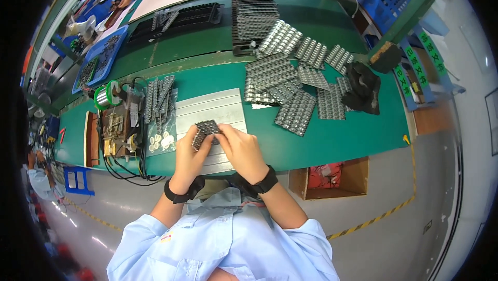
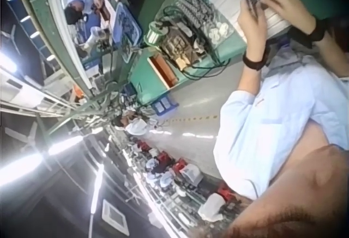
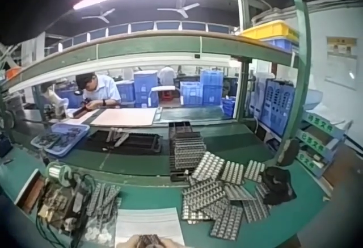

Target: The person picks up a metal strip and a circuit board, then presses the strip into the board by hand. They repeat this process for several circuit boards, picking up components and pressing them together on a metal plate.

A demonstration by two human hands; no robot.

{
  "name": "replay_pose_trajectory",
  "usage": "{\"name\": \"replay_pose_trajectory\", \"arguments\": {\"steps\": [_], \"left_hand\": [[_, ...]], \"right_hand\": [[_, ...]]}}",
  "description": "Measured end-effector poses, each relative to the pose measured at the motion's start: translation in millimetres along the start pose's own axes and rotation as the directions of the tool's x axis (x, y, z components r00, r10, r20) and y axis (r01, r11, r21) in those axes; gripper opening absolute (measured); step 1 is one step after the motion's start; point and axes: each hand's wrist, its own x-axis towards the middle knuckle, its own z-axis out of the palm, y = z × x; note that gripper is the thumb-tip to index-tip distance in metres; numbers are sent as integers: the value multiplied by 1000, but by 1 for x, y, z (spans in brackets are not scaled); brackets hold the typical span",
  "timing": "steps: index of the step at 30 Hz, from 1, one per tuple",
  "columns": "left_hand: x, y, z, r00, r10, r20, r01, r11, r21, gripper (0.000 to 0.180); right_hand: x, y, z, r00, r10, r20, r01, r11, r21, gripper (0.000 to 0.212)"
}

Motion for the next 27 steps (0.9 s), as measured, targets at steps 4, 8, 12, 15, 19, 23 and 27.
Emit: {"name": "replay_pose_trajectory", "arguments": {"steps": [4, 8, 12, 15, 19, 23, 27], "left_hand": [[0, 5, 0, 999, -30, 26, 27, 994, 106, 12], [-1, 3, 2, 1000, -21, -3, 21, 986, 165, 12], [-7, 2, 3, 998, 20, -57, -6, 973, 232, 11], [-4, 1, 5, 995, 44, -91, -23, 976, 218, 11], [-4, 1, 2, 990, -84, -115, 90, 995, 48, 10], [-3, 4, 0, 920, -389, -43, 349, 865, -360, 15], [2, 1, -10, 836, -542, 82, 419, 536, -732, 20]], "right_hand": [[1, -5, 2, 1000, 11, -25, -12, 999, -40, 14], [-2, -8, 8, 996, 39, -80, -44, 997, -65, 13], [-5, -11, 15, 998, 46, -50, -51, 992, -114, 14], [-5, -15, 16, 997, 11, -74, -22, 988, -155, 14], [-2, -27, 16, 992, -76, -101, 48, 966, -253, 14], [2, -41, 21, 990, -131, -52, 103, 924, -368, 15], [5, -47, 31, 991, -129, 35, 132, 903, -408, 20]]}}
